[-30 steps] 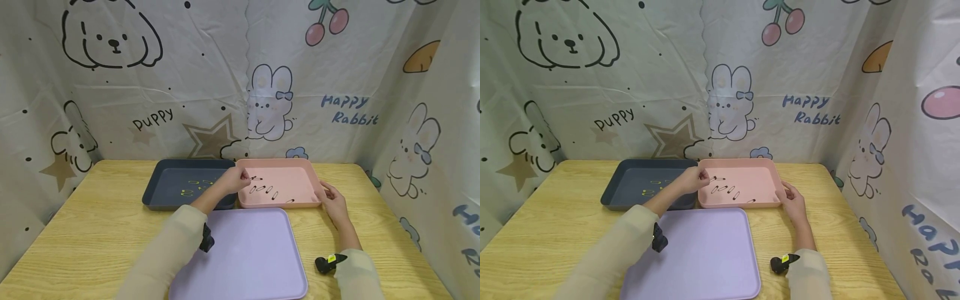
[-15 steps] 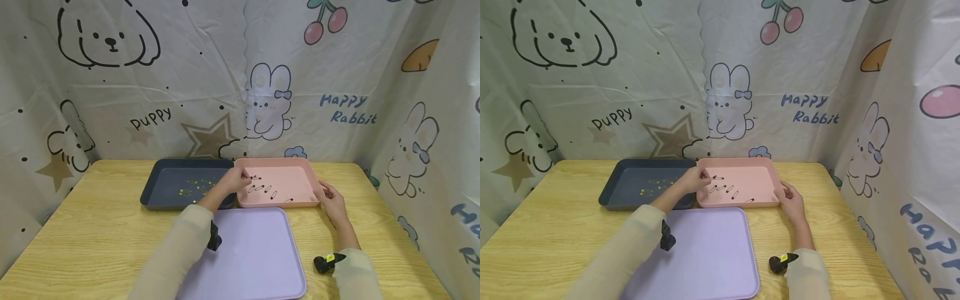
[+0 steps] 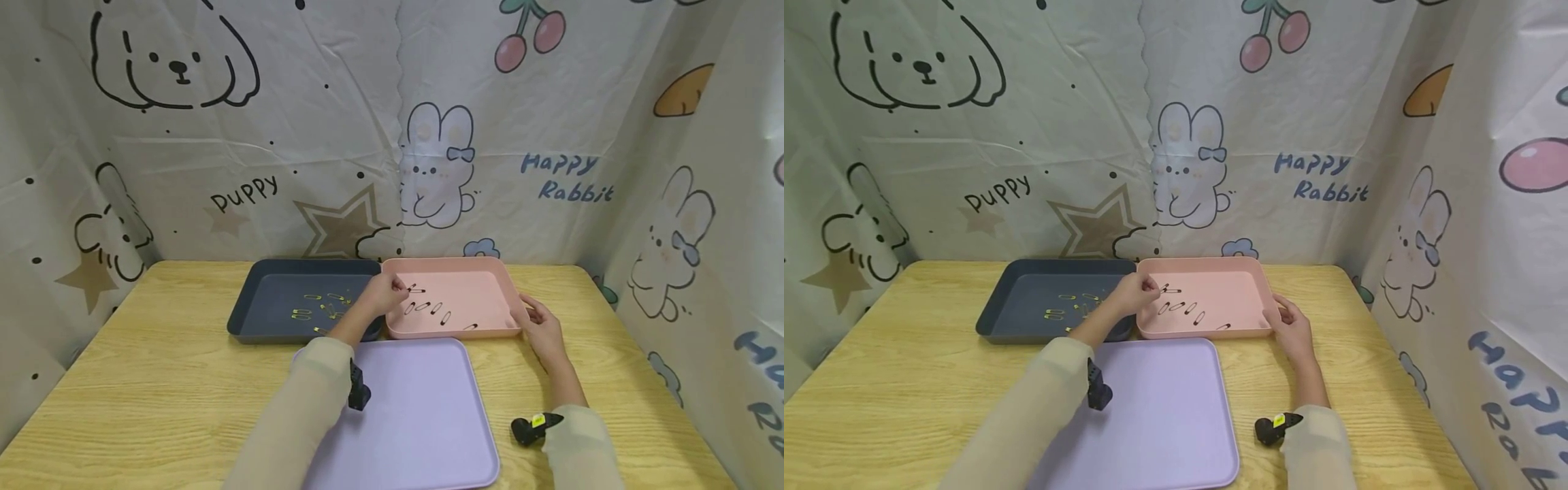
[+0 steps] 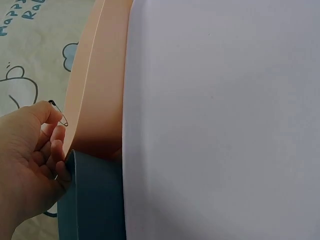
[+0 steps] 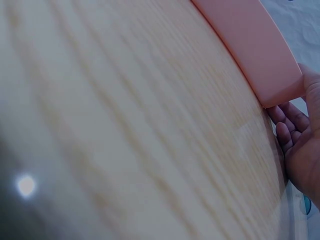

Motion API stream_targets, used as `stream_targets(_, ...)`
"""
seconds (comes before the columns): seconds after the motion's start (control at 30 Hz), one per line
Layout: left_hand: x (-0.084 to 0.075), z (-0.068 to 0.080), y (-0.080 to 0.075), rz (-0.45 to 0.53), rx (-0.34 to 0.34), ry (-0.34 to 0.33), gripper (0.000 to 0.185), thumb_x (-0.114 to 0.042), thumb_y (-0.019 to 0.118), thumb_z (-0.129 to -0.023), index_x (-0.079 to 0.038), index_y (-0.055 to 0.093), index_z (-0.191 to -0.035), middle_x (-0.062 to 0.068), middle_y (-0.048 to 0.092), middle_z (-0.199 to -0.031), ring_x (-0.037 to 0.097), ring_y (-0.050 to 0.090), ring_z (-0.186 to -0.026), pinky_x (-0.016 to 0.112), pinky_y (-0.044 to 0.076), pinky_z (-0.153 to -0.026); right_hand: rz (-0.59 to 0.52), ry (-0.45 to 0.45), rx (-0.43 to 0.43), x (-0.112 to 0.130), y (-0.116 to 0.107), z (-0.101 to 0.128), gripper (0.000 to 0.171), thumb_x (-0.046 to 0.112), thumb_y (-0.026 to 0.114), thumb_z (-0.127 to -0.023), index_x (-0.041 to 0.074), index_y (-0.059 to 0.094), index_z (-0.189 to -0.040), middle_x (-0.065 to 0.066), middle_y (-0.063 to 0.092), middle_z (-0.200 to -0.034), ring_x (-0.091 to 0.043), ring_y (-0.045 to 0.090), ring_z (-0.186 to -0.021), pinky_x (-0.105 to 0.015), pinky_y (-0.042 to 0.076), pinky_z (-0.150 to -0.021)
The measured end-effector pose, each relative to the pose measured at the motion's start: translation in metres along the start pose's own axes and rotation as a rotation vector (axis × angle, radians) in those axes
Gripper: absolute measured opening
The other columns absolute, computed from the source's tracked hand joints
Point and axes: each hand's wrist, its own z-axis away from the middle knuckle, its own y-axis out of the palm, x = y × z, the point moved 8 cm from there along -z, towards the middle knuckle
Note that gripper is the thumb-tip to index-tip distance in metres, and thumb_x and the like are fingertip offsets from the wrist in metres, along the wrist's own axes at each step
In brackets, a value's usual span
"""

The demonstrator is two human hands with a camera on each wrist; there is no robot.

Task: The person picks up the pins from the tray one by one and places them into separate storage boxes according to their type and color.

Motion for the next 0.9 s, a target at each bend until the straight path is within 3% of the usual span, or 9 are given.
stream_targets(0.53, 0.0043, -0.0011, -0.0008, 0.05, -0.012, -0.017, 0.012, -0.017, 0.058, -0.087, -0.005, 0.061, -0.088, 0.002, 0.053, -0.077, 0.013, 0.049, -0.068, 0.021, 0.038, -0.057, 0.014, -0.011, 0.007, 0.0001, -0.0001, -0.0012, 0.058, 0.04, 0.058, -0.09, 0.015, 0.043, -0.141, -0.017, 0.052, -0.13, 0.009, 0.045, -0.091, -0.005, 0.038, -0.075)
stream_targets(0.9, 0.0024, 0.0011, -0.0064, 0.104, -0.014, 0.021, 0.011, -0.014, 0.056, -0.085, -0.005, 0.062, -0.087, 0.001, 0.053, -0.075, 0.013, 0.049, -0.066, 0.021, 0.039, -0.058, 0.004, -0.008, -0.003, 0.0002, 0.0, -0.0007, 0.056, 0.037, 0.058, -0.091, 0.014, 0.044, -0.14, -0.018, 0.053, -0.127, 0.01, 0.046, -0.088, -0.006, 0.039, -0.075)
